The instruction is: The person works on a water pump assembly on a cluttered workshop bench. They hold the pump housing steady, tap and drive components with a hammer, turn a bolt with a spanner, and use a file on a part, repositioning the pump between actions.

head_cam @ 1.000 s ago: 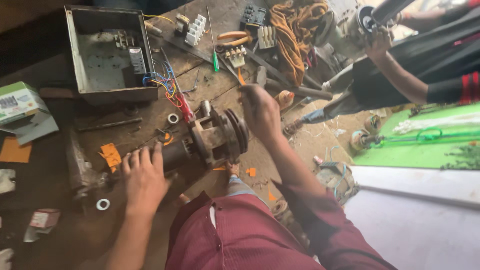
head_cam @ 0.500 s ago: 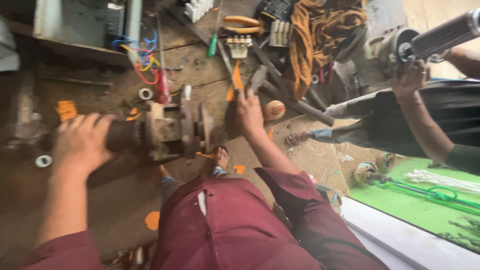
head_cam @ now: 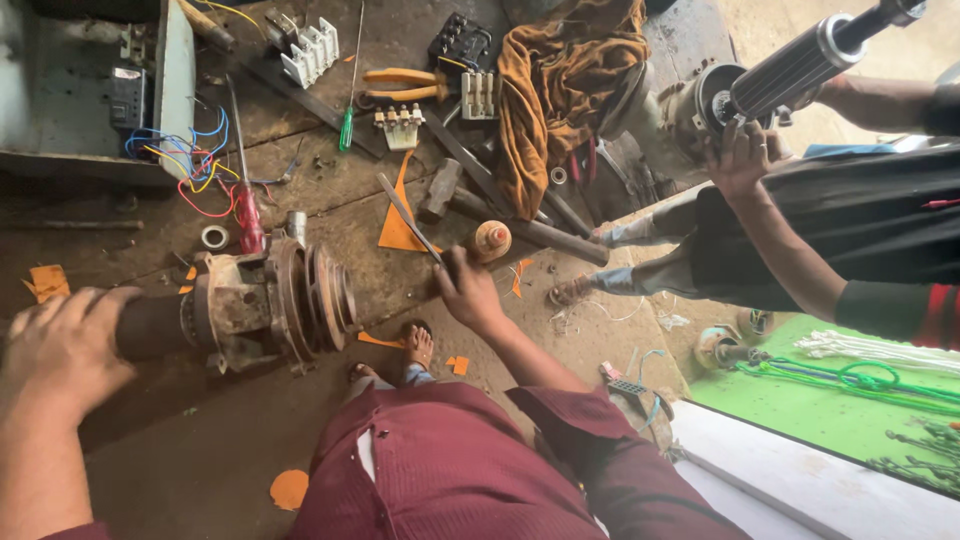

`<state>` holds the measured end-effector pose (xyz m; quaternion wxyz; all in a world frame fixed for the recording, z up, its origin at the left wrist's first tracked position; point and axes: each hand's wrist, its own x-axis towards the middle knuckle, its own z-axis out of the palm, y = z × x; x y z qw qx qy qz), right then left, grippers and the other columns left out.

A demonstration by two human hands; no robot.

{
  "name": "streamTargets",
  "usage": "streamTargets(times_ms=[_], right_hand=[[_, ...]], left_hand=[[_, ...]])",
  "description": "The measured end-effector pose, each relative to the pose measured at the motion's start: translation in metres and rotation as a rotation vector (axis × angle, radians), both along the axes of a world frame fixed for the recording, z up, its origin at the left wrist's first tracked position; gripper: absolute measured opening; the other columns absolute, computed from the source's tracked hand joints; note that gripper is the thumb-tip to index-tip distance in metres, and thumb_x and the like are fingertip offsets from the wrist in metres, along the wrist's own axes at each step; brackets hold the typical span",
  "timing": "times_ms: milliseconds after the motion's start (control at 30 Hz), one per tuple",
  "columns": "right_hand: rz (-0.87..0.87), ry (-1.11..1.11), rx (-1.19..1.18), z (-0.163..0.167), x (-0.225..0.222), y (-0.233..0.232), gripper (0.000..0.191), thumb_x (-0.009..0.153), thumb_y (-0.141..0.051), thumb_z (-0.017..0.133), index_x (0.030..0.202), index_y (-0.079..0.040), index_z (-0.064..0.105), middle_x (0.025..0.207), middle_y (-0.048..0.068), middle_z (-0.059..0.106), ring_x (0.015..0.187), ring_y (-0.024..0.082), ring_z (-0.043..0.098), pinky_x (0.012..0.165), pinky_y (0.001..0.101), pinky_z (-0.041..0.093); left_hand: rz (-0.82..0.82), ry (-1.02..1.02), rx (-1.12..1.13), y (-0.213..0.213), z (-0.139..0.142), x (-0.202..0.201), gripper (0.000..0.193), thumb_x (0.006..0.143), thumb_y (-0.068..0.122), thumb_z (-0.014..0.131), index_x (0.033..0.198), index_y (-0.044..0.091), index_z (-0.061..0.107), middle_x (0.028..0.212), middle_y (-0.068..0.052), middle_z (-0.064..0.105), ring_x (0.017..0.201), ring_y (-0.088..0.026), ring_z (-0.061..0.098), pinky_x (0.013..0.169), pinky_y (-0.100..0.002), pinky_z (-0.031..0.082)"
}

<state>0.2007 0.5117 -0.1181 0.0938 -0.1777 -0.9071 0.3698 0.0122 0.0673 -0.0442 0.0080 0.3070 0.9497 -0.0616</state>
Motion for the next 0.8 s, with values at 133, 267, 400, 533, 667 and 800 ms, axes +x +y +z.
streamTargets(times_ms=[133, 267, 400, 533, 667, 800], right_hand=[[0.118, 0.025, 0.044, 0.009, 0.011, 0.013, 0.03, 0.096, -0.027, 0.067, 0.113, -0.006, 0.054, 0.104, 0.025, 0.062, 0.097, 0.048, 0.061, 0.079, 0.0522, 0.049], [0.199, 0.087, 0.036, 0.031, 0.046, 0.015, 0.021, 0.101, -0.019, 0.069, 0.116, -0.01, 0.057, 0.111, 0.019, 0.066, 0.101, 0.039, 0.066, 0.08, 0.0447, 0.054], [-0.007, 0.37, 0.099, 0.048, 0.077, 0.018, 0.034, 0.095, -0.004, 0.07, 0.125, -0.007, 0.054, 0.115, 0.019, 0.062, 0.103, 0.032, 0.066, 0.085, 0.04, 0.056], [-0.505, -0.096, -0.239, 0.037, 0.064, 0.028, 0.08, 0.076, -0.026, 0.088, 0.143, -0.01, 0.048, 0.085, 0.017, 0.072, 0.078, 0.026, 0.071, 0.077, 0.0378, 0.057], [-0.42, 0.24, -0.01, 0.004, 0.033, 0.038, 0.075, 0.076, -0.031, 0.094, 0.137, -0.005, 0.057, 0.113, 0.015, 0.077, 0.101, 0.021, 0.075, 0.087, 0.034, 0.057], [-0.514, 0.121, -0.196, -0.005, 0.04, 0.051, 0.059, 0.083, -0.036, 0.085, 0.133, -0.011, 0.068, 0.101, 0.009, 0.082, 0.09, 0.017, 0.079, 0.084, 0.032, 0.062]], left_hand=[[0.026, -0.036, 0.01, 0.002, -0.001, 0.001, 0.091, 0.053, 0.04, 0.087, 0.14, 0.033, 0.063, 0.119, 0.005, 0.067, 0.121, -0.021, 0.063, 0.108, -0.043, 0.047], [-0.003, -0.017, 0.017, -0.005, -0.005, 0.002, 0.087, 0.052, 0.041, 0.087, 0.135, 0.029, 0.062, 0.117, 0.003, 0.065, 0.121, -0.022, 0.061, 0.11, -0.043, 0.046], [-0.02, 0.044, -0.026, -0.006, -0.01, 0.0, 0.084, 0.055, 0.041, 0.088, 0.134, 0.029, 0.063, 0.116, 0.005, 0.064, 0.12, -0.02, 0.061, 0.108, -0.04, 0.046], [-0.017, -0.022, 0.071, 0.002, -0.02, -0.003, 0.086, 0.05, 0.041, 0.091, 0.131, 0.026, 0.066, 0.118, 0.0, 0.066, 0.119, -0.026, 0.062, 0.105, -0.045, 0.048], [-0.067, -0.045, 0.193, 0.008, -0.042, 0.003, 0.075, 0.06, 0.037, 0.092, 0.127, 0.02, 0.063, 0.114, -0.004, 0.063, 0.113, -0.028, 0.059, 0.105, -0.04, 0.049], [-0.039, -0.218, 0.436, 0.005, -0.061, 0.014, 0.084, 0.055, 0.028, 0.09, 0.131, 0.012, 0.059, 0.121, -0.013, 0.057, 0.116, -0.035, 0.057, 0.106, -0.042, 0.051]])
